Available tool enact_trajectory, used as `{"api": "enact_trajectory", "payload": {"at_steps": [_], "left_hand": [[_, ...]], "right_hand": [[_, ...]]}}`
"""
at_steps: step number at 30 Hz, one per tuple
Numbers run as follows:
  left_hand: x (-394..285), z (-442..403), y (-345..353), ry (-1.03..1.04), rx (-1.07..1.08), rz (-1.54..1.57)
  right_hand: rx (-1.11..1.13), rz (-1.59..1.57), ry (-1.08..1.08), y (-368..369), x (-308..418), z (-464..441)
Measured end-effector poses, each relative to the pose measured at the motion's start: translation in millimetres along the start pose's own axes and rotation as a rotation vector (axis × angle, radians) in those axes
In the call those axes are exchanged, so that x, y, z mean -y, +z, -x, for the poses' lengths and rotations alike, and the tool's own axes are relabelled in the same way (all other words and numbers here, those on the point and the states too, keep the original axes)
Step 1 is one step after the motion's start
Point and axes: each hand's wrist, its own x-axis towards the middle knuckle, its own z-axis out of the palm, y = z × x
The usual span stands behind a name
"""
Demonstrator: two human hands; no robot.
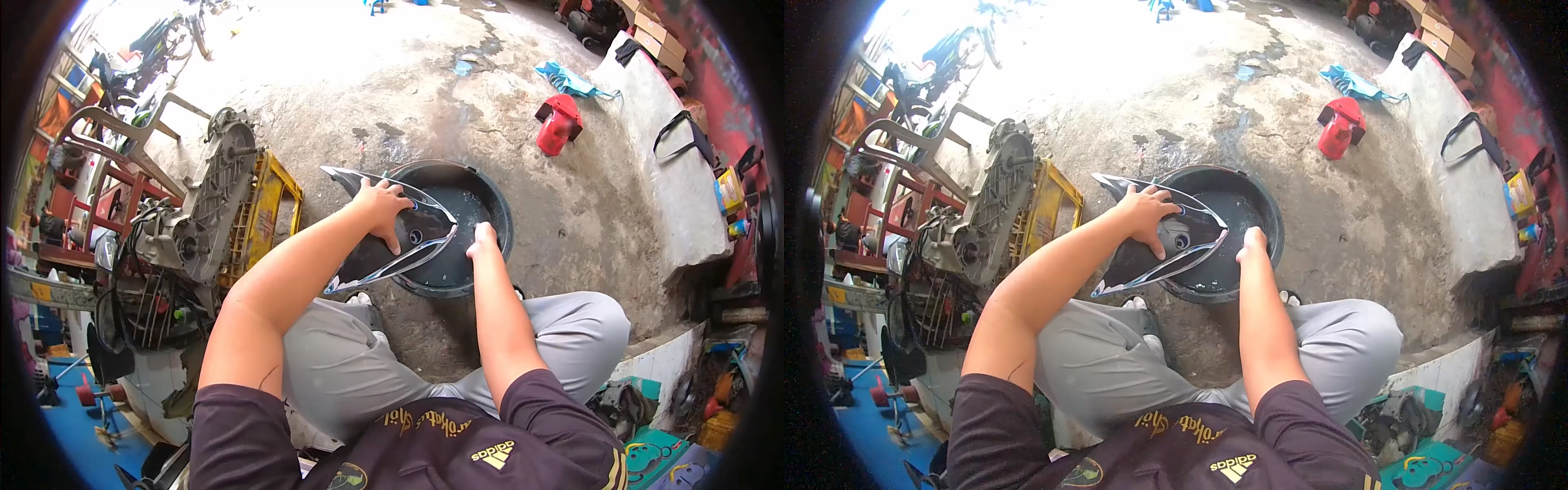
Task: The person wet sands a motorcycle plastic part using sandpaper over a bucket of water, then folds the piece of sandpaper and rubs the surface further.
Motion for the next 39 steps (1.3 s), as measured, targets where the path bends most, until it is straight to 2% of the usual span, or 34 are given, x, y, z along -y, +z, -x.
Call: {"api": "enact_trajectory", "payload": {"at_steps": [2,4,10,13,18,20,26,27,30,32,34,35,36,38,39], "left_hand": [[0,1,1,0.001,0.001,0.004],[2,1,3,0.001,-0.015,0.017],[0,-1,1,-0.009,-0.005,0.02],[-4,-2,0,-0.034,0.018,0.009],[-2,0,1,-0.03,0.004,0.024],[-1,1,3,-0.029,0.0,0.032],[0,3,4,-0.018,-0.019,0.047],[-1,3,3,-0.023,-0.013,0.043],[-2,4,0,-0.028,-0.014,0.033],[-2,5,-1,-0.025,-0.017,0.028],[-2,6,-1,-0.026,-0.033,0.044],[-2,7,-1,-0.026,-0.031,0.044],[-2,7,1,-0.025,-0.069,0.065],[-1,8,4,-0.023,-0.104,0.087],[2,6,6,-0.021,-0.131,0.145]], "right_hand": [[0.182,-0.321,0.044,-6,-9,-73],[0.332,-0.289,0.032,-2,20,-14],[0.714,0.22,-0.285,47,73,122],[0.824,0.222,-0.307,60,70,164],[0.708,0.244,-0.395,61,55,142],[0.587,0.062,-0.36,54,48,111],[0.018,-0.025,-0.201,26,10,6],[0.017,-0.044,-0.222,21,5,18],[-0.092,-0.004,-0.14,10,-27,-43],[-0.101,0.049,-0.114,-1,-34,-54],[0.075,-0.225,-0.038,3,-10,17],[0.082,-0.276,-0.084,4,-11,-11],[0.04,-0.306,-0.069,10,8,19],[0.114,-0.228,-0.212,17,31,29],[0.149,-0.054,-0.333,17,46,40]]}}
